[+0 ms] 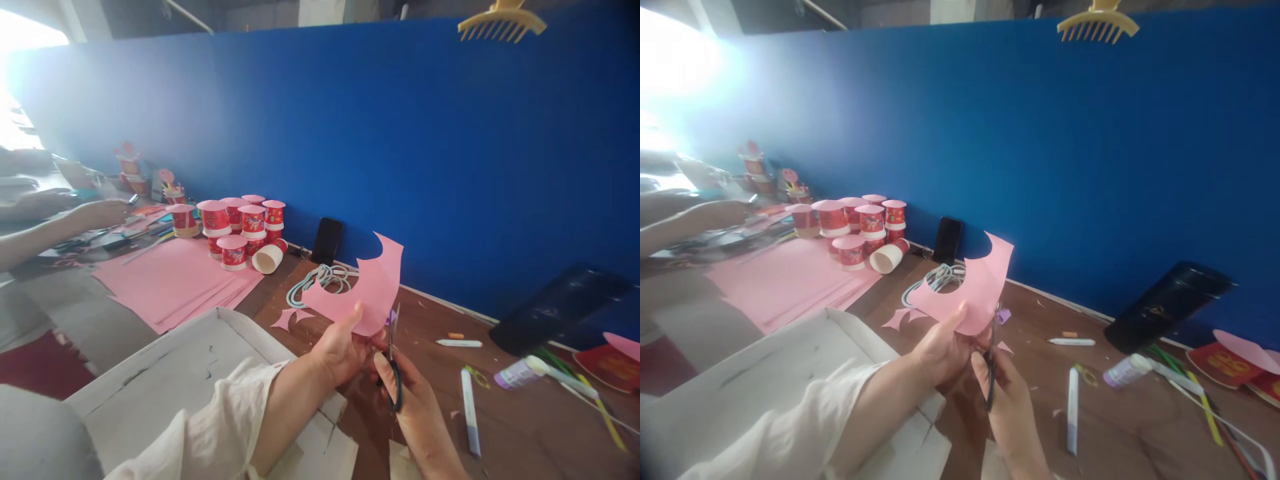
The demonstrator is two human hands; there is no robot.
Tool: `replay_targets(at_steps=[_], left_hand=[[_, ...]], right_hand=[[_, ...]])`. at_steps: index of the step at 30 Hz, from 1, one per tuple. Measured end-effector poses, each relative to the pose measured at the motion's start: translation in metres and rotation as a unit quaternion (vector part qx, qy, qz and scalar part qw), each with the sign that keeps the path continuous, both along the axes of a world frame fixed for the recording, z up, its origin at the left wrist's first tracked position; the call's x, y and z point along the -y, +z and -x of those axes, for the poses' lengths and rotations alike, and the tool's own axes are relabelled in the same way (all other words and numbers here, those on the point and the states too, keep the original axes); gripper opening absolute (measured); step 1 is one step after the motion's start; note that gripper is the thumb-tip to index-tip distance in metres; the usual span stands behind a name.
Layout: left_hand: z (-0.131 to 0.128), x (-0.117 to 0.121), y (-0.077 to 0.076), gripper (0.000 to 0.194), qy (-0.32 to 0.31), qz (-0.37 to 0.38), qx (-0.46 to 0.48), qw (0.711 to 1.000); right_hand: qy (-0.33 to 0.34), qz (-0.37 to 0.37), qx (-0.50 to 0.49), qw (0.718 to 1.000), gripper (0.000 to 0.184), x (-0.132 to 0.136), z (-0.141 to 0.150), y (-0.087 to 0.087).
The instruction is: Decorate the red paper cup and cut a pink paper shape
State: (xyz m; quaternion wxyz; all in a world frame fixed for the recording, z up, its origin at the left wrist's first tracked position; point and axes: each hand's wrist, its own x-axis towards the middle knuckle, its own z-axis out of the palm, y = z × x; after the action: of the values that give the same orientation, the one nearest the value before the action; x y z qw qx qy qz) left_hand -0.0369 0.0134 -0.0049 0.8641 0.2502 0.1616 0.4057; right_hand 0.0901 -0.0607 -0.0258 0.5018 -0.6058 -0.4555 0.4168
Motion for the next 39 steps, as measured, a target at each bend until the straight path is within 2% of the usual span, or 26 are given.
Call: replay_targets(at_steps=[4, 10, 13, 17, 22, 28, 35, 39], left_hand=[[0.0, 0.001, 0.005, 0.05, -0.012, 0.077, 0.023, 0.997], [0.0, 0.001, 0.007, 0.048, 0.009, 0.041, 0.035, 0.999], [-0.002, 0.001, 0.005, 0.047, 0.017, 0.036, 0.045, 0.998], [-0.005, 0.001, 0.003, 0.043, 0.061, 0.041, 0.051, 0.996], [-0.006, 0.0, 0.002, 0.044, 0.039, 0.035, 0.042, 0.998], [-0.006, 0.0, 0.0, 0.041, 0.044, 0.016, 0.041, 0.998], [-0.006, -0.001, -0.005, 0.04, 0.037, 0.014, 0.05, 0.998], [-0.005, -0.002, -0.007, 0.034, 0.009, 0.004, 0.043, 0.999]], right_hand=[[0.008, 0.012, 0.032, 0.999, 0.067, 0.002, 0.002, 0.007], [0.001, -0.011, 0.066, 0.998, 0.062, 0.0, 0.003, 0.015], [-0.003, -0.021, 0.084, 0.996, 0.061, -0.001, 0.0, 0.013], [0.0, -0.027, 0.093, 0.995, 0.063, -0.001, -0.004, 0.008], [0.014, -0.026, 0.109, 0.994, 0.062, 0.0, -0.008, 0.005], [0.012, -0.025, 0.098, 0.995, 0.061, -0.001, -0.014, -0.004], [0.006, -0.023, 0.104, 0.994, 0.062, 0.0, -0.012, 0.001], [0.001, -0.022, 0.1, 0.995, 0.061, 0.0, -0.012, 0.001]])
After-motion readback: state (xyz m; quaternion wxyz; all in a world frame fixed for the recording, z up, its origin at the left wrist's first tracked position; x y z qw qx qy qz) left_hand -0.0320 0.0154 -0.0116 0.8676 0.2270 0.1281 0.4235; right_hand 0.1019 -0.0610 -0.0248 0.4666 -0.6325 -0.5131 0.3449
